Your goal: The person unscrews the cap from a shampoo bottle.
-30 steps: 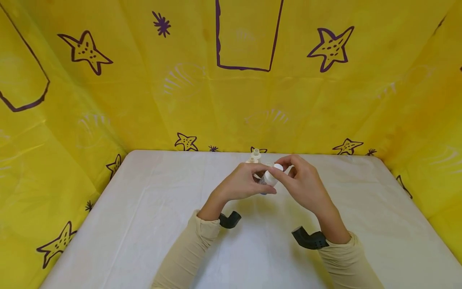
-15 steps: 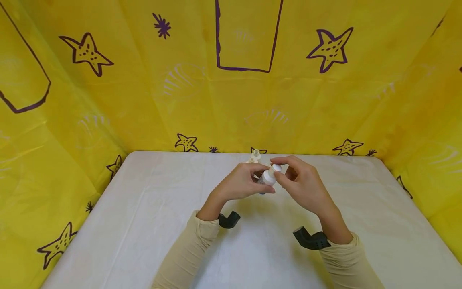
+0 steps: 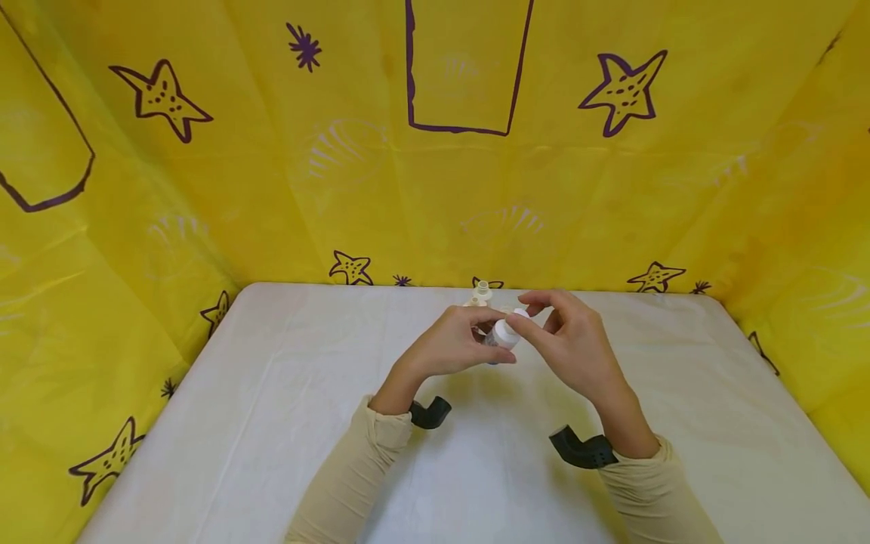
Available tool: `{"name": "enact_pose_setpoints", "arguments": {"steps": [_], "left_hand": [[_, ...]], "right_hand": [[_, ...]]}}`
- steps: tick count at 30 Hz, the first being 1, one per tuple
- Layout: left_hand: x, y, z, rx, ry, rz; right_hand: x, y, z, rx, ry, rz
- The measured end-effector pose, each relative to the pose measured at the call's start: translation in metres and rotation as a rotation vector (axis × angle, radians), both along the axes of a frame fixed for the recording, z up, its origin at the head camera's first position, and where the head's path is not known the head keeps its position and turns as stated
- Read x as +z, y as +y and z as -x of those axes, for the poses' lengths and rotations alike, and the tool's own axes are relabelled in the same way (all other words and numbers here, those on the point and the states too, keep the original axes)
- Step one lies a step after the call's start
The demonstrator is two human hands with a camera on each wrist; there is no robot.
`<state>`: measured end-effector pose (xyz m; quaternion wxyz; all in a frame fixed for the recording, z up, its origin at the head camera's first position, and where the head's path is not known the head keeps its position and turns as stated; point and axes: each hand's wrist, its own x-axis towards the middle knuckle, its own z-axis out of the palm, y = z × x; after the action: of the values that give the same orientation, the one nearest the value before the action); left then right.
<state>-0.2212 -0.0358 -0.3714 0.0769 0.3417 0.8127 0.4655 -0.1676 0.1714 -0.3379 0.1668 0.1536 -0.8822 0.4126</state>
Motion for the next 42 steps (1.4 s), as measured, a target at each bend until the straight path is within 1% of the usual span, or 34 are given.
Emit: {"name": "enact_pose_setpoints", "arguments": {"steps": [4, 8, 12, 16, 20, 24, 28, 31, 35, 39, 42], "left_hand": [[0.0, -0.001, 0.0, 0.003, 0.001, -0.001], [-0.001, 0.0, 0.0, -0.006, 0.001, -0.003], [0.0, -0.001, -0.001, -0.013, 0.001, 0.008], [0.0, -0.003, -0.001, 0.0, -0.005, 0.031], [0.001, -0.004, -0.002, -0.001, -0.03, 0.033], [0.001, -0.005, -0.001, 0.003, -0.052, 0.015], [0.003, -0.008, 0.0, 0.019, -0.048, 0.023], [0.004, -0.012, 0.002, 0.038, -0.036, 0.042], [0.004, -0.019, 0.007, 0.063, -0.041, 0.07], [0.001, -0.028, 0.012, 0.1, -0.066, 0.095], [-0.002, -0.034, 0.016, 0.109, -0.099, 0.106]], "right_hand": [[-0.002, -0.004, 0.0, -0.041, -0.002, -0.029], [-0.001, -0.006, 0.0, -0.061, 0.007, -0.072], [0.0, -0.008, -0.001, -0.047, 0.014, -0.106], [0.0, -0.008, -0.002, -0.015, 0.027, -0.119], [0.0, -0.007, -0.004, -0.002, 0.041, -0.12], [0.0, -0.004, -0.004, 0.011, 0.06, -0.094], [0.002, 0.003, -0.003, -0.02, 0.052, -0.05], [0.002, 0.006, -0.001, -0.034, 0.009, -0.023], [-0.004, 0.006, 0.006, 0.003, -0.095, -0.02], [-0.014, 0.004, 0.015, 0.025, -0.223, -0.032], [-0.022, 0.002, 0.022, 0.028, -0.305, -0.036]]}}
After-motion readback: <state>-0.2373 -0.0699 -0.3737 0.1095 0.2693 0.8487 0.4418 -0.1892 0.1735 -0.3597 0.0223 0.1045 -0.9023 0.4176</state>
